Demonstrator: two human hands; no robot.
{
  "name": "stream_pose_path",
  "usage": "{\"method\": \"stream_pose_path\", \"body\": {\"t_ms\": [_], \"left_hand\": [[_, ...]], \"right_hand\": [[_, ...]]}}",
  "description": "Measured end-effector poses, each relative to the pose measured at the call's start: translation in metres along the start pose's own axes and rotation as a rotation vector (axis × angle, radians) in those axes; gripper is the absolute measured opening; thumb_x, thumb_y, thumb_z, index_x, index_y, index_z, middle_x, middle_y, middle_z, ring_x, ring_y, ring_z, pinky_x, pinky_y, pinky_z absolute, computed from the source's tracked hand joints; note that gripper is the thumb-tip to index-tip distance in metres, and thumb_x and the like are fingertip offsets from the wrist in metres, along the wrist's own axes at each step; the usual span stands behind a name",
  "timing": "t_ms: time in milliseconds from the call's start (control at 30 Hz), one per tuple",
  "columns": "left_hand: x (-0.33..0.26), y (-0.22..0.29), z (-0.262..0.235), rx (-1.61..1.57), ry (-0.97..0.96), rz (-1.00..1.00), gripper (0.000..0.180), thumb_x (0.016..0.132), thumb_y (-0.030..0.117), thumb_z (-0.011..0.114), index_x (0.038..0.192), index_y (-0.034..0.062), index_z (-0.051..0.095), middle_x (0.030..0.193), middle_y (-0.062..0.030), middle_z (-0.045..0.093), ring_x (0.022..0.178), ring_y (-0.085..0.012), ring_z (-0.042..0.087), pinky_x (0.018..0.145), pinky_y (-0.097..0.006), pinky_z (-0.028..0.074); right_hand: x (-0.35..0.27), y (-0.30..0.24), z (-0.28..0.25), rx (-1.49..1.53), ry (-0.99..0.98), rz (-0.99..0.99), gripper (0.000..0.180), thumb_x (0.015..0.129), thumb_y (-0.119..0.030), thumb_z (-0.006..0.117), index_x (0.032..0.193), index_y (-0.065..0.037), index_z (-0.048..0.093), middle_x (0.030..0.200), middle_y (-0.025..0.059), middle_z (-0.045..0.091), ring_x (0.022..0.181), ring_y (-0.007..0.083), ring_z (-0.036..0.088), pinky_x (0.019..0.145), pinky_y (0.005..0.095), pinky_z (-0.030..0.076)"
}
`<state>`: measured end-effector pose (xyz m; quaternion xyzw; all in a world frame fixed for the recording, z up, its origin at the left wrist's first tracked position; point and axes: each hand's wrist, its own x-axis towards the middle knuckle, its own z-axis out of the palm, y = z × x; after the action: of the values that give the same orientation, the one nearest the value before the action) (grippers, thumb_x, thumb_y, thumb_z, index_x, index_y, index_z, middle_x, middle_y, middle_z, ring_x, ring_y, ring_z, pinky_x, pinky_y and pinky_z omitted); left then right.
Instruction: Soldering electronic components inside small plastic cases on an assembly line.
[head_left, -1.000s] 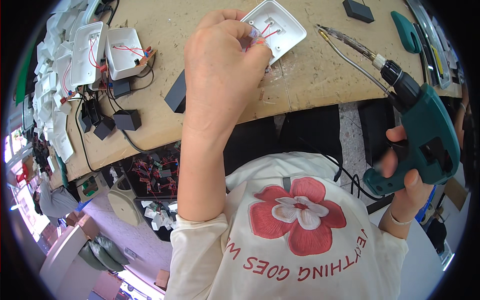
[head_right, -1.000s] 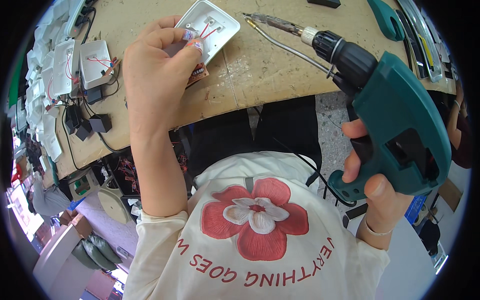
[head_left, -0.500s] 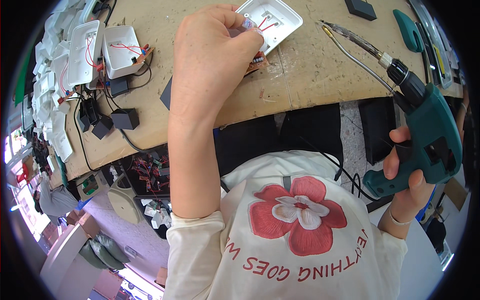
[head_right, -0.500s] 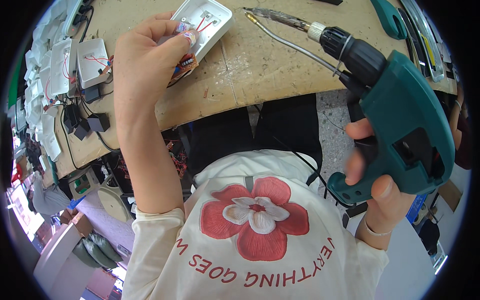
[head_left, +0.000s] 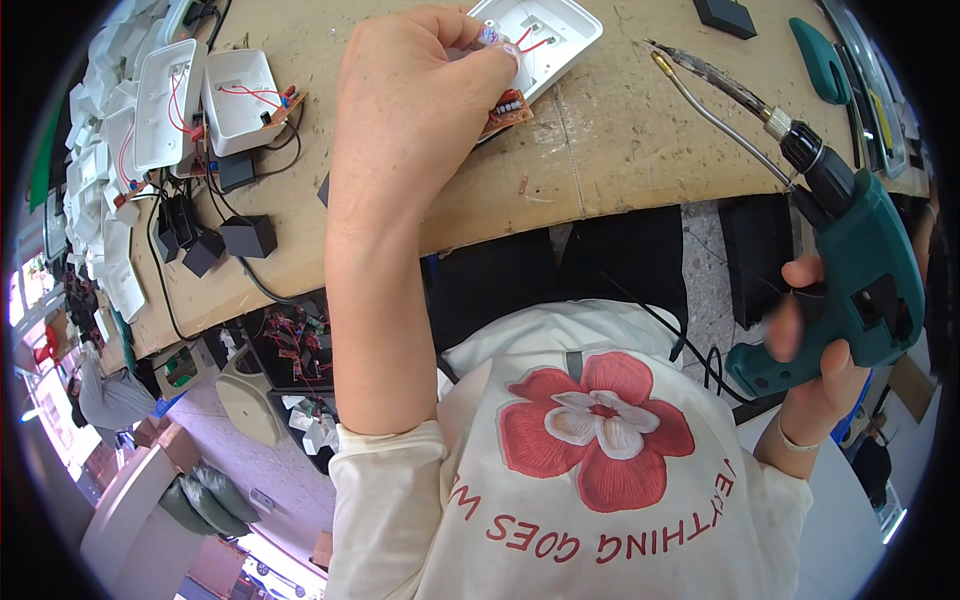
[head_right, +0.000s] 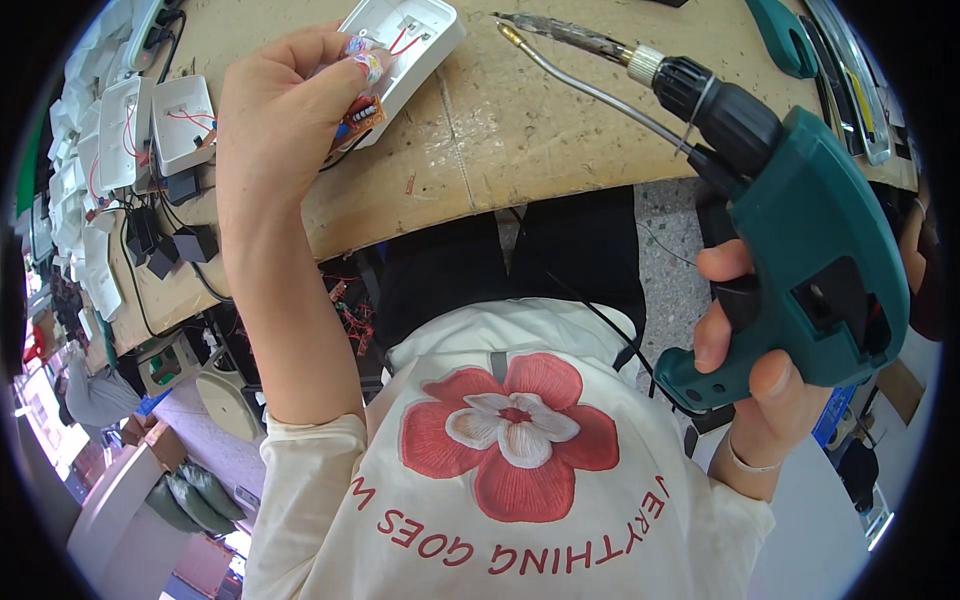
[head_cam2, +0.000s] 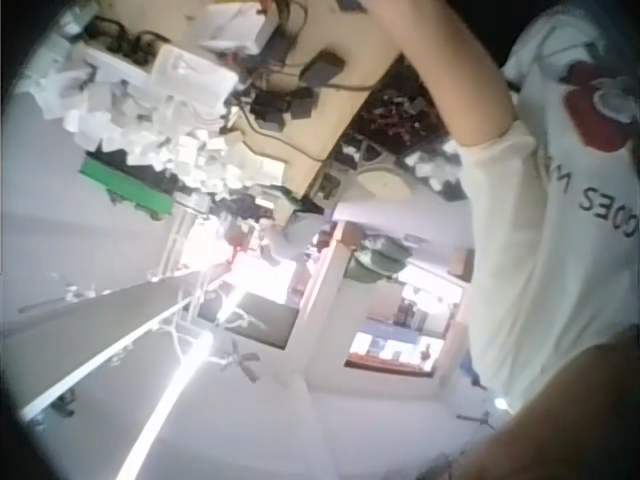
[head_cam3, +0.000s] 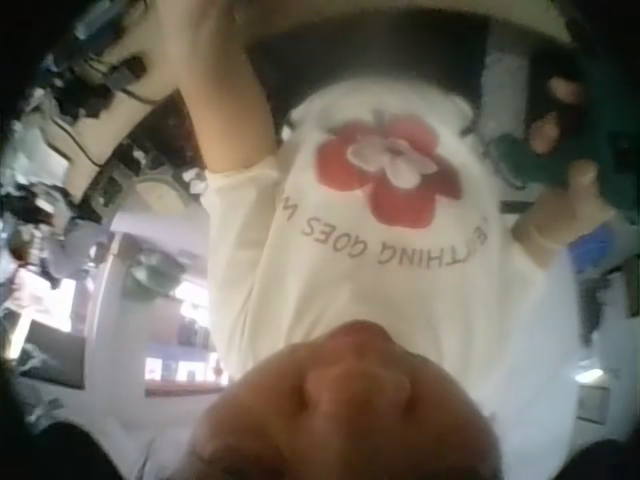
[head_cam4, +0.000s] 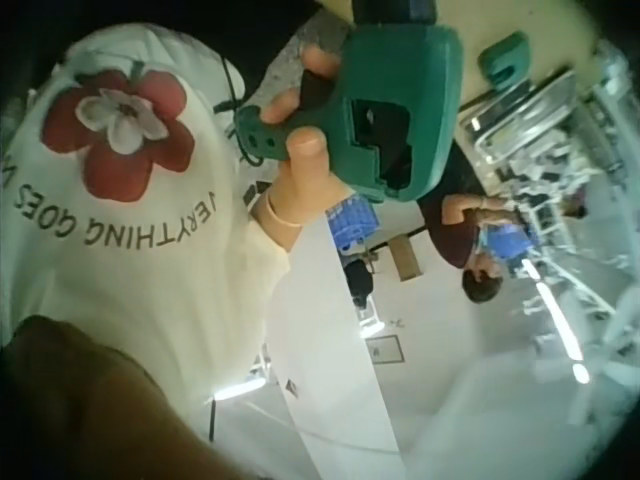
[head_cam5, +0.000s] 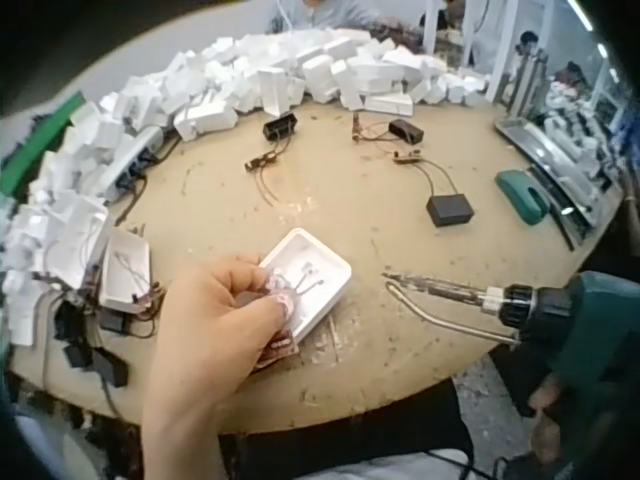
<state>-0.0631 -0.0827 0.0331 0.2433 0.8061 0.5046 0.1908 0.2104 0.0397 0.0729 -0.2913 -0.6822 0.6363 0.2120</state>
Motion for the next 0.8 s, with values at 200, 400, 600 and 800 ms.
{"method": "stream_pose_path", "body": {"t_ms": [200, 400, 600, 800], "left_hand": [[-0.001, 0.005, -0.001, 0.041, 0.014, 0.000, 0.019, 0.069, 0.008, 0.058, 0.082, -0.0027, 0.066, 0.066, -0.0020, 0.060, 0.057, -0.0038, 0.052, 0.052, -0.018, 0.040], [0.002, 0.004, -0.001, 0.075, -0.015, -0.025, 0.018, 0.066, 0.007, 0.057, 0.078, -0.0013, 0.067, 0.063, -0.0009, 0.059, 0.056, -0.0035, 0.051, 0.052, -0.018, 0.040], [0.001, 0.003, 0.001, 0.072, 0.020, -0.008, 0.020, 0.067, 0.008, 0.058, 0.081, -0.0008, 0.068, 0.064, -0.0016, 0.060, 0.056, -0.0035, 0.052, 0.052, -0.018, 0.040], [0.003, 0.026, -0.002, -0.137, -0.119, -0.385, 0.010, 0.068, -0.001, 0.059, 0.073, -0.0090, 0.058, 0.082, -0.0107, 0.060, 0.067, -0.0167, 0.058, 0.058, -0.025, 0.043]], "right_hand": [[-0.002, 0.000, 0.002, 0.016, 0.009, -0.008, 0.077, 0.075, -0.042, 0.068, 0.125, 0.006, 0.034, 0.107, 0.0184, 0.056, 0.055, 0.0085, 0.053, 0.046, 0.0188, 0.044], [-0.002, 0.003, 0.001, 0.096, -0.015, 0.016, 0.076, 0.075, -0.040, 0.068, 0.124, 0.007, 0.034, 0.106, 0.0201, 0.055, 0.056, 0.0089, 0.053, 0.046, 0.0190, 0.044], [-0.002, -0.001, 0.004, 0.093, 0.099, 0.097, 0.080, 0.065, -0.043, 0.076, 0.118, 0.008, 0.043, 0.100, 0.0228, 0.057, 0.054, 0.0129, 0.057, 0.046, 0.0205, 0.048], [-0.002, 0.006, -0.003, 0.084, 0.001, 0.032, 0.075, 0.074, -0.040, 0.070, 0.122, 0.007, 0.035, 0.107, 0.0201, 0.055, 0.055, 0.0093, 0.053, 0.046, 0.0188, 0.045]]}}
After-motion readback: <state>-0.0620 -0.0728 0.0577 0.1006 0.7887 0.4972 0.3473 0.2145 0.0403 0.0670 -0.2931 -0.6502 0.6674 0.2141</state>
